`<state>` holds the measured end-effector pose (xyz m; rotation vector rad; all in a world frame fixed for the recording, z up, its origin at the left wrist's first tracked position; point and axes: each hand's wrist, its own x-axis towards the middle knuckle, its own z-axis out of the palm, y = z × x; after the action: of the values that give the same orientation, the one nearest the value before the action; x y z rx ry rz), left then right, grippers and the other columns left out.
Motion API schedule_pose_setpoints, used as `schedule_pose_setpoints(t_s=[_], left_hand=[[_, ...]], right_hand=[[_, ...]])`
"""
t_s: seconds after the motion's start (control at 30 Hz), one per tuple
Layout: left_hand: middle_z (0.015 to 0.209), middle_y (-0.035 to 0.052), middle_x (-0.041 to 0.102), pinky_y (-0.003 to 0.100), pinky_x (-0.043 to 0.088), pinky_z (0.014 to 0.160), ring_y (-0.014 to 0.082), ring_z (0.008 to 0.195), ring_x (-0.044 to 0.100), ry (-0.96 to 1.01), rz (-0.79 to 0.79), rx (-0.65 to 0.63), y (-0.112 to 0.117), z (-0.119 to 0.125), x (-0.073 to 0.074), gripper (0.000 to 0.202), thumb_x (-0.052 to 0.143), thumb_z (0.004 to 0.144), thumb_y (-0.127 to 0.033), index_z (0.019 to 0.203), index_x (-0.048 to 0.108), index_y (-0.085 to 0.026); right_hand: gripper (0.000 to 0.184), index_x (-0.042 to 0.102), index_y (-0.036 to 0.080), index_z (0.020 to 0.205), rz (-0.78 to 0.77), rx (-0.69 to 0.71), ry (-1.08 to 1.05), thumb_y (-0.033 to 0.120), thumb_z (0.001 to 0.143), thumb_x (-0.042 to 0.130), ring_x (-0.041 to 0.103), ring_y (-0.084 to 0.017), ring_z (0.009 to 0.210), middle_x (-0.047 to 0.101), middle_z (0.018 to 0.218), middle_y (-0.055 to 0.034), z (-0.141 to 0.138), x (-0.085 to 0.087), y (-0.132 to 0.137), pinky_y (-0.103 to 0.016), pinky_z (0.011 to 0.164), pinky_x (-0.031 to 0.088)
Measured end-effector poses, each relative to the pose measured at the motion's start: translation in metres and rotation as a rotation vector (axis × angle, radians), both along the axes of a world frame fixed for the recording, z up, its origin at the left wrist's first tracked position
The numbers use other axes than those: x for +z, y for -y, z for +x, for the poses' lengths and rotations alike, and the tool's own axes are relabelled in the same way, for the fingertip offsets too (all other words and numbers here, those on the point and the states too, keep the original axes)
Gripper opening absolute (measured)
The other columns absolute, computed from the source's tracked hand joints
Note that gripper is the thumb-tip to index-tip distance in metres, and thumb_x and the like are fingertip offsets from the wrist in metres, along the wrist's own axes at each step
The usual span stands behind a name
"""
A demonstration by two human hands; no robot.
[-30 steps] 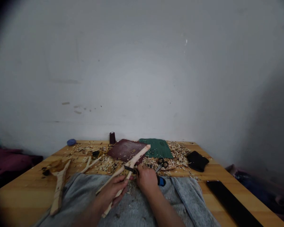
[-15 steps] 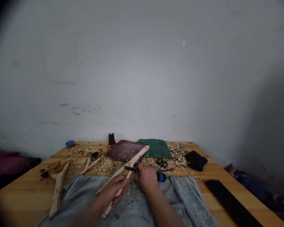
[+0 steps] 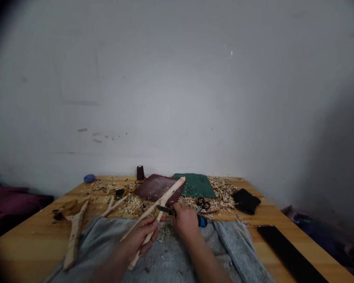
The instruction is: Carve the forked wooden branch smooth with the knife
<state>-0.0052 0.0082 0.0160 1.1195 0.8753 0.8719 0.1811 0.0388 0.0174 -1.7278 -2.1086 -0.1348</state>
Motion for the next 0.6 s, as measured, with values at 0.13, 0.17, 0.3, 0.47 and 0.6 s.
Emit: schedule_pose_setpoints(t_s=[0.13,0.17,0.3,0.47,0.6], left_hand=[[0.054,-0.0091,0.053,0.021,0.014,0.029,0.0022,0.024,0.028,-0.012,0.033,-0.011,-0.0005,0.0002,-0.0024,0.056,0.068,0.074,-0.055,0.112,0.062,-0.015],[0.054,-0.0089,0.053,0.021,0.013,0.029,0.0021,0.024,0.028,-0.016,0.038,-0.017,-0.0007,0.0006,-0.0035,0.055,0.067,0.075,-0.055,0.112,0.063,-0.015],[0.054,-0.0085,0.054,0.021,0.013,0.029,0.0024,0.025,0.028,-0.021,0.034,-0.02,-0.0003,0.0024,-0.0056,0.054,0.066,0.076,-0.055,0.113,0.063,-0.016],[0.054,-0.0087,0.054,0.02,0.015,0.028,0.003,0.024,0.027,0.03,-0.004,-0.032,0.0013,0.004,-0.0047,0.062,0.07,0.071,-0.057,0.115,0.062,-0.015],[0.054,-0.0084,0.055,0.02,0.013,0.027,0.0031,0.024,0.027,0.052,-0.017,-0.03,0.0001,0.0042,-0.005,0.064,0.073,0.068,-0.058,0.113,0.062,-0.015]], right_hand=[[0.02,0.064,0.023,0.099,-0.014,0.029,-0.009,0.018,0.083,0.054,0.064,-0.019,0.09,0.069,0.095,-0.0047,-0.0069,-0.0002,0.0048,-0.025,0.073,0.037],[0.02,0.064,0.023,0.099,-0.016,0.029,-0.01,0.018,0.083,0.054,0.064,-0.019,0.09,0.069,0.095,-0.0048,-0.0072,-0.0003,0.0051,-0.025,0.073,0.037],[0.018,0.063,0.022,0.099,-0.022,0.017,0.002,0.02,0.085,0.051,0.064,-0.02,0.09,0.07,0.096,-0.0059,-0.0071,0.0004,0.0057,-0.026,0.073,0.037],[0.021,0.063,0.022,0.1,-0.051,-0.008,0.023,0.015,0.086,0.048,0.064,-0.019,0.091,0.07,0.097,-0.0061,-0.0099,0.0003,0.0047,-0.025,0.072,0.037],[0.022,0.063,0.022,0.102,-0.037,-0.035,0.049,0.016,0.086,0.049,0.064,-0.019,0.091,0.069,0.096,-0.0061,-0.0076,-0.0039,-0.0019,-0.026,0.073,0.037]])
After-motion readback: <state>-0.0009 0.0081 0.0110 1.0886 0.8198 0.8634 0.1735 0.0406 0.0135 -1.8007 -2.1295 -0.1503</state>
